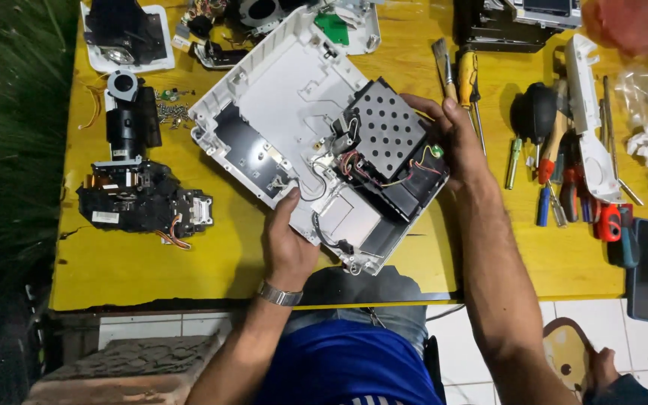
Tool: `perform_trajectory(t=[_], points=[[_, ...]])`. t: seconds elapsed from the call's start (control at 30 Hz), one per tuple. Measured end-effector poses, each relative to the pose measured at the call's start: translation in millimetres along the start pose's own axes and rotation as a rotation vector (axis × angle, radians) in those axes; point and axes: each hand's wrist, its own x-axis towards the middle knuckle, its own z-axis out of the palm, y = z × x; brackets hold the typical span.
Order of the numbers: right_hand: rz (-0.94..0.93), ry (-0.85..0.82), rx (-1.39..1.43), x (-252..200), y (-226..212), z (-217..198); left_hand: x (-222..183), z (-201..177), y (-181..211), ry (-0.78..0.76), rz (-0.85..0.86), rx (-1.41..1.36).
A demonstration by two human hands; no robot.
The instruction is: Removing internal components including a fan and a metal shield from an electronic device using a screwdriver.
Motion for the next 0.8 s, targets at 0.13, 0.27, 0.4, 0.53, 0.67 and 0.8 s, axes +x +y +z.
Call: perform_trajectory(t=[0.13, 0.27, 0.4, 0.53, 0.67, 0.8], points=[[-0.028, -0.007, -0.112, 5, 4, -33, 22, -46, -45, 0.073, 0.023, -0.059], [-0.072, 0.033, -0.367, -21, -21, -15, 10, -27, -47, 0.117, -0.036, -0.114], [-0.192, 0.102, -0.352, -8, -4, -21, 11, -26, -54, 0.139, -0.113, -0.145], [-0.188, 0.202, -0.369, -17, -18, -7, 5, -5, -52, 0.153, -0.126, -0.183], [-0.048, 0.272, -0.515, -19, -13, -7, 5, -8, -62, 0.172, -0.149, -0.201], [-0.182, 0.291, -0.493, -21, -20, 28, 22, -69, -99, 0.179, -0.164, -0.140]])
